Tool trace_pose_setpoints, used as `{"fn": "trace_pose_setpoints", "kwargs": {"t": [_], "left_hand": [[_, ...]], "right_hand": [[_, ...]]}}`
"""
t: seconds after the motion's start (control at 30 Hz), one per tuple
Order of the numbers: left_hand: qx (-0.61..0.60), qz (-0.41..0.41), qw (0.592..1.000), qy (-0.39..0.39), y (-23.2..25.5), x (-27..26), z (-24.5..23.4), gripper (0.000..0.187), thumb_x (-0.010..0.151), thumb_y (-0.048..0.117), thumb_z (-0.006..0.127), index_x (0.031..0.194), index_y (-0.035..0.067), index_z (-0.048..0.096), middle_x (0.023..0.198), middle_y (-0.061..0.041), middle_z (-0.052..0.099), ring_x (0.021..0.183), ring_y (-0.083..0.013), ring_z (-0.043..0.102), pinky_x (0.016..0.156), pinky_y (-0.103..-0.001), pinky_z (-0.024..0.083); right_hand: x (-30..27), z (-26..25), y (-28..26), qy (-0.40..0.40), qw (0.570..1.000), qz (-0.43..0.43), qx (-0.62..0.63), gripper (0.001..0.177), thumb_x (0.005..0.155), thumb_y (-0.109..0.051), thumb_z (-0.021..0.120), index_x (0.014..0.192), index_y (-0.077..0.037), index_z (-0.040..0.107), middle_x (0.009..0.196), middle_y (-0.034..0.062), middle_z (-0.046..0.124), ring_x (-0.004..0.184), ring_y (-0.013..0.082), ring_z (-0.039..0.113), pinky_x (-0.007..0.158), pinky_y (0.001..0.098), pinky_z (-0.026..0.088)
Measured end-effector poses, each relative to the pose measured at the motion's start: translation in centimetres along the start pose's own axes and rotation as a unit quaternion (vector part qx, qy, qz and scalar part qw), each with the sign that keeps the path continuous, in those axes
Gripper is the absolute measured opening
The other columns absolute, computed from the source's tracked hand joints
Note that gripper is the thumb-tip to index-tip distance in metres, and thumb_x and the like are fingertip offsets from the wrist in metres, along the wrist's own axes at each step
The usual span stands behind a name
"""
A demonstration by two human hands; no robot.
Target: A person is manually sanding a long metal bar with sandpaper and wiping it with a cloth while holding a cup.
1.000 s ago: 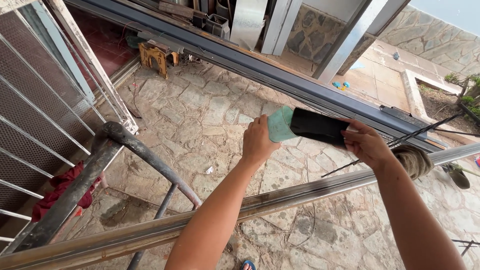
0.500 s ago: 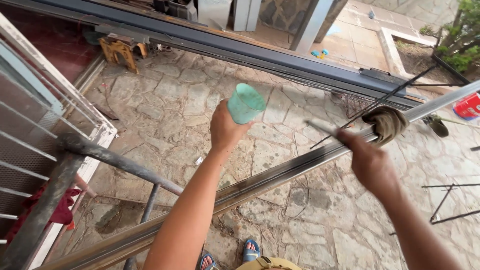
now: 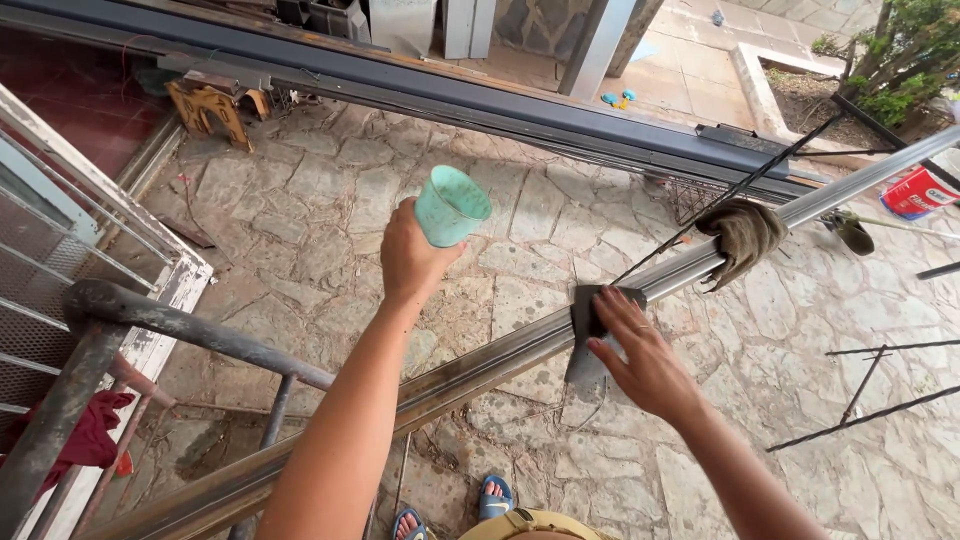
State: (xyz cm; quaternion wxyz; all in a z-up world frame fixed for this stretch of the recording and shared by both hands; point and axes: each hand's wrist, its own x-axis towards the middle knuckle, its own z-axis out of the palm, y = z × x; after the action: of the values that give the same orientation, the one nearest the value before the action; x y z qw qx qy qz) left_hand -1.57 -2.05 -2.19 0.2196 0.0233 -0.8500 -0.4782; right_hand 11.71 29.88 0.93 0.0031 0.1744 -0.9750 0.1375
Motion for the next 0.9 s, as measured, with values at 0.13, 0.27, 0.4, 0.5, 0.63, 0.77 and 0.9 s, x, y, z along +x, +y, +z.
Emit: {"fn": "trace_pose_setpoints", "kwargs": {"t": [0.13,0.27,0.4,0.5,0.63,0.77,0.9], "left_hand": [[-0.012,-0.058,0.996,-0.064,2.3,-0.5,-2.3,0.078,0.068,0.017,0.088,0.134,-0.001,0.050,0.119,-0.022,0.062,0.116,-0.0458,0.062,0.094,-0.065,0.051],[0.004,-0.062,0.997,-0.055,1.4,-0.3,-2.0,0.077,0.068,0.022,0.088,0.133,0.003,0.051,0.117,-0.018,0.062,0.115,-0.0436,0.063,0.094,-0.065,0.051],[-0.007,-0.069,0.996,-0.059,1.4,-0.4,-2.1,0.079,0.067,0.021,0.089,0.133,0.003,0.050,0.118,-0.018,0.062,0.116,-0.0446,0.062,0.095,-0.066,0.050],[0.007,-0.062,0.997,-0.047,1.6,-0.2,-2.1,0.079,0.066,0.024,0.089,0.133,0.003,0.051,0.118,-0.018,0.062,0.116,-0.0445,0.062,0.095,-0.066,0.051],[-0.008,-0.070,0.996,-0.045,2.5,-0.4,-2.8,0.079,0.066,0.023,0.090,0.132,0.004,0.051,0.119,-0.018,0.062,0.118,-0.0446,0.061,0.097,-0.065,0.050],[-0.012,-0.070,0.997,-0.042,2.0,-0.7,-2.6,0.078,0.066,0.022,0.089,0.132,0.004,0.052,0.119,-0.018,0.063,0.118,-0.0454,0.062,0.097,-0.065,0.048],[-0.003,-0.069,0.997,-0.039,1.8,-0.6,-2.6,0.079,0.064,0.024,0.090,0.131,0.005,0.053,0.119,-0.018,0.063,0.118,-0.0442,0.062,0.098,-0.063,0.049]], "right_hand": [[0.4,2.5,-3.9,0.116,0.989,-0.095,0.019,0.061,0.099,-0.034,0.055,0.151,-0.004,0.043,0.145,0.0254,0.051,0.139,0.0436,0.042,0.118,0.0557,0.026],[-0.3,4.8,-8.4,0.218,0.956,-0.195,0.007,0.060,0.099,-0.044,0.055,0.143,-0.004,0.054,0.139,0.0231,0.053,0.136,0.0432,0.047,0.116,0.0563,0.030],[-0.6,6.4,-0.7,0.256,0.944,-0.208,-0.007,0.056,0.099,-0.041,0.053,0.139,-0.003,0.057,0.141,0.0220,0.057,0.136,0.0377,0.050,0.120,0.0541,0.025],[0.9,3.3,7.8,0.314,0.946,-0.076,-0.030,0.041,0.105,-0.021,0.050,0.134,0.007,0.058,0.135,0.0302,0.059,0.130,0.0440,0.054,0.119,0.0538,0.031],[0.8,4.1,0.5,0.252,0.968,0.001,-0.007,0.045,0.106,-0.030,0.043,0.139,-0.002,0.055,0.139,0.0224,0.058,0.138,0.0336,0.049,0.123,0.0483,0.028],[-1.5,7.7,-4.2,0.273,0.950,-0.147,0.045,0.055,0.099,-0.048,0.047,0.135,-0.009,0.062,0.143,0.0188,0.056,0.137,0.0366,0.048,0.116,0.0498,0.035],[0.7,5.8,7.5,0.320,0.946,-0.040,0.000,0.040,0.109,-0.025,0.040,0.133,0.001,0.059,0.135,0.0225,0.060,0.130,0.0363,0.055,0.117,0.0485,0.039]]}}
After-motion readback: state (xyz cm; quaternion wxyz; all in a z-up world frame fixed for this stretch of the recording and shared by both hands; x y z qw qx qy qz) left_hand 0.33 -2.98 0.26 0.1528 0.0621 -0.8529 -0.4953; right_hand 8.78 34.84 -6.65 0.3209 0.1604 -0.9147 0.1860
